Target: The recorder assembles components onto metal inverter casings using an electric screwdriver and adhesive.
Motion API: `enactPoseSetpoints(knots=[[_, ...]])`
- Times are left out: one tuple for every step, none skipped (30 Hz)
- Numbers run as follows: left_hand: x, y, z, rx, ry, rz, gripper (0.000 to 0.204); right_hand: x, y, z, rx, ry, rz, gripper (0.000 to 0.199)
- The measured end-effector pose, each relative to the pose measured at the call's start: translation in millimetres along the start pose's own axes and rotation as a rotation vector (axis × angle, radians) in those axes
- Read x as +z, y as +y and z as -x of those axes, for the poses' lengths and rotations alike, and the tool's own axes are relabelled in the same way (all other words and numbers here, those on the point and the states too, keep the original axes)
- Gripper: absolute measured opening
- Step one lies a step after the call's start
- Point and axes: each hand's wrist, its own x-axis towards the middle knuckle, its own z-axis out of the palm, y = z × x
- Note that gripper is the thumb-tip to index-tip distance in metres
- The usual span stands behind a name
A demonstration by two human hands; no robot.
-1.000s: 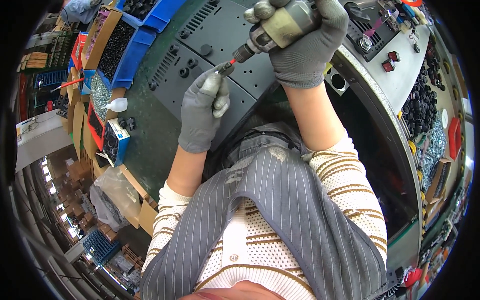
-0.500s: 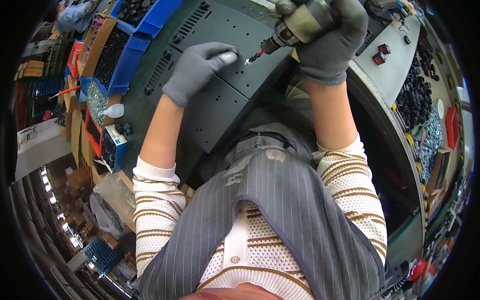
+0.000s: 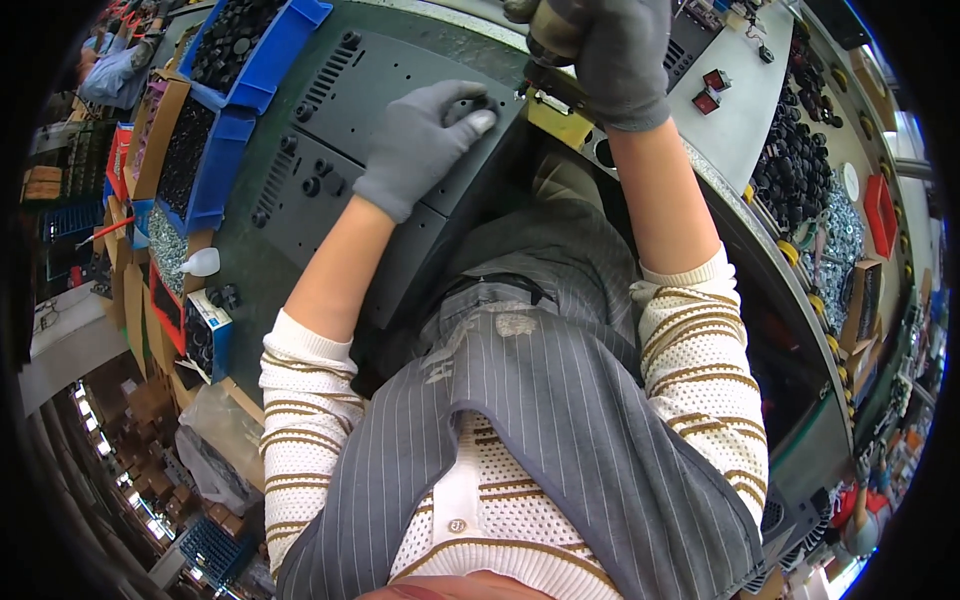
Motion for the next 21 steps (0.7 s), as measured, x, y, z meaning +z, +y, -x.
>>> enactPoseSetpoints(knots=[[6.4,4.0,-2.1,-0.007,-0.023,0.008,0.036,2.3,3.8,-2.0,0.02,0.0,0.002,0.028],[11.4,7.3,-3.7,-0.006,-0.037,0.004,0.036,4.8,6.5,-2.5,0.04,0.002,0.004,0.028],[15.3,9.9,-5.5,0.015,-0.041,0.005,0.036,7.2,8.4,-2.7,0.095,-0.011,0.027,0.028],[17.4,11.5,-5.7,0.007,-0.047,-0.029,0.034,10.5,11.1,-2.5,0.151,-0.023,0.051,0.028],[18.5,12.4,-6.0,-0.009,-0.049,-0.048,0.034,13.4,12.9,-2.4,0.207,-0.033,0.075,0.027],[19.6,13.4,-6.7,-0.011,-0.041,-0.064,0.033,16.9,15.9,-1.4,0.194,-0.062,0.16,0.027],[19.8,13.6,-7.0,-0.029,-0.044,-0.092,0.033,20.2,18.5,-0.9,0.189,-0.055,0.158,0.028],[19.8,13.4,-7.2,-0.009,-0.025,-0.069,0.032,22.2,19.8,-0.8,0.184,-0.048,0.157,0.029],[19.8,13.2,-7.6,-0.004,-0.016,-0.058,0.031,26.0,24.0,0.0,0.068,-0.041,0.128,0.029],[20.0,12.8,-7.4,-0.013,-0.021,-0.053,0.03,26.2,23.6,0.1,0.127,-0.082,0.21,0.03],[20.4,12.4,-7.5,-0.016,-0.006,-0.061,0.03,26.4,23.9,-0.7,0.183,-0.127,0.292,0.03],[20.9,12.2,-6.9,-0.035,-0.008,-0.074,0.03,27.3,24.9,0.0,0.242,-0.173,0.373,0.031],[21.3,12.1,-6.5,-0.053,-0.012,-0.087,0.03,27.6,25.8,0.0,0.239,-0.166,0.426,0.032],[21.6,12.0,-6.2,-0.051,-0.024,-0.077,0.03,27.6,26.5,-0.2,0.237,-0.157,0.479,0.032],[21.6,12.2,-6.4,-0.049,-0.034,-0.067,0.03,27.1,27.1,-0.3,0.233,-0.149,0.533,0.033],[20.7,12.2,-7.6,-0.047,-0.029,-0.061,0.03,26.7,28.0,-0.5,0.25,-0.151,0.463,0.039],[18.7,12.2,-8.3,-0.045,-0.051,-0.038,0.034,26.1,28.8,-0.5,0.261,-0.156,0.415,0.039],[15.5,11.9,-8.8,-0.043,-0.059,-0.019,0.038,25.4,29.7,-1.0,0.27,-0.161,0.368,0.039],[11.3,11.4,-9.9,-0.048,-0.087,-0.009,0.042,24.4,30.4,-1.3,0.276,-0.166,0.321,0.039],[5.7,9.6,-12.0,-0.183,-0.046,0.241,0.044,23.2,31.0,-1.9,0.281,-0.183,0.323,0.038],[-2.0,6.2,-14.5,-0.328,-0.028,0.484,0.045,21.9,31.3,-2.1,0.288,-0.198,0.324,0.038]])
